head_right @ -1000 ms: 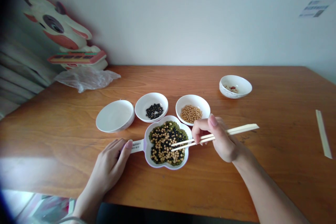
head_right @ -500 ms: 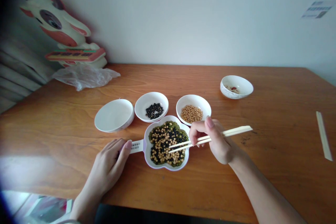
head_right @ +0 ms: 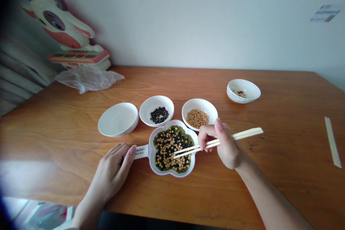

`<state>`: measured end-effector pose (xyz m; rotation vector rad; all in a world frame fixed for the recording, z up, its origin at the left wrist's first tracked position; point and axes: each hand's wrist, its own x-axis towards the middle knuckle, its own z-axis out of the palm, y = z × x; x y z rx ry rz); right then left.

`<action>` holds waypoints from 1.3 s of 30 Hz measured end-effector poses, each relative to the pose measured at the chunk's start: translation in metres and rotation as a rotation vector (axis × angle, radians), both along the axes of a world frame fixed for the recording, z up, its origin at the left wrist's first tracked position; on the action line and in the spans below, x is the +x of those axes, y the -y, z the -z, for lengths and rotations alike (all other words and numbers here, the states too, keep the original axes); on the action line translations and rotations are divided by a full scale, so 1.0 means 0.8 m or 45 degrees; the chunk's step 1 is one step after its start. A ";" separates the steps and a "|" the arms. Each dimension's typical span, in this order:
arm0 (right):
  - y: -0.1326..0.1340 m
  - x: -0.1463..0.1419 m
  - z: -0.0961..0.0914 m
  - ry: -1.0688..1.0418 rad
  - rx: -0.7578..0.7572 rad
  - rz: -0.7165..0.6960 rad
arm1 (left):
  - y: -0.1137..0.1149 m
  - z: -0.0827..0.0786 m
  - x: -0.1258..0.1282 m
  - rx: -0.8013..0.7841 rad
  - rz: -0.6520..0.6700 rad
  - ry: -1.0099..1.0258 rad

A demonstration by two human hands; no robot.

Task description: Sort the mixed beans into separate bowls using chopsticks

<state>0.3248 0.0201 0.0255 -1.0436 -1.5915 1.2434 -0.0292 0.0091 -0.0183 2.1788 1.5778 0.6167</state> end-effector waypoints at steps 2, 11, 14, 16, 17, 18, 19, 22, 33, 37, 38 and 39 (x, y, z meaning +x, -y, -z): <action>0.000 0.000 -0.005 -0.024 0.023 0.032 | 0.000 0.001 0.000 -0.011 0.005 0.002; -0.002 0.036 -0.041 -0.233 0.357 0.424 | -0.001 0.007 0.000 0.036 0.013 0.037; -0.003 0.052 -0.039 -0.141 0.506 0.609 | 0.000 0.007 0.004 0.070 -0.016 0.074; -0.003 0.059 -0.032 0.020 0.606 0.704 | 0.001 0.006 0.006 0.070 -0.027 0.084; -0.003 0.062 -0.029 0.134 0.657 0.728 | 0.001 0.005 0.006 0.068 -0.026 0.084; -0.002 0.063 -0.025 0.252 0.703 0.734 | 0.001 0.005 0.006 0.066 -0.025 0.081; -0.001 0.064 -0.023 0.361 0.735 0.726 | 0.001 0.004 0.005 0.068 -0.023 0.076; 0.006 0.059 -0.025 0.446 0.736 0.715 | 0.000 0.006 0.003 0.074 -0.017 0.053; 0.015 0.005 -0.043 -0.180 0.227 0.346 | 0.001 0.002 -0.001 0.028 0.000 -0.019; 0.013 -0.010 -0.035 -0.119 0.086 0.361 | 0.001 0.000 0.001 0.014 -0.016 -0.012; 0.012 -0.011 -0.034 -0.109 0.054 0.354 | 0.001 0.001 0.001 0.008 -0.006 -0.013; 0.011 -0.010 -0.034 -0.100 0.030 0.342 | 0.001 0.001 0.001 0.006 -0.013 -0.012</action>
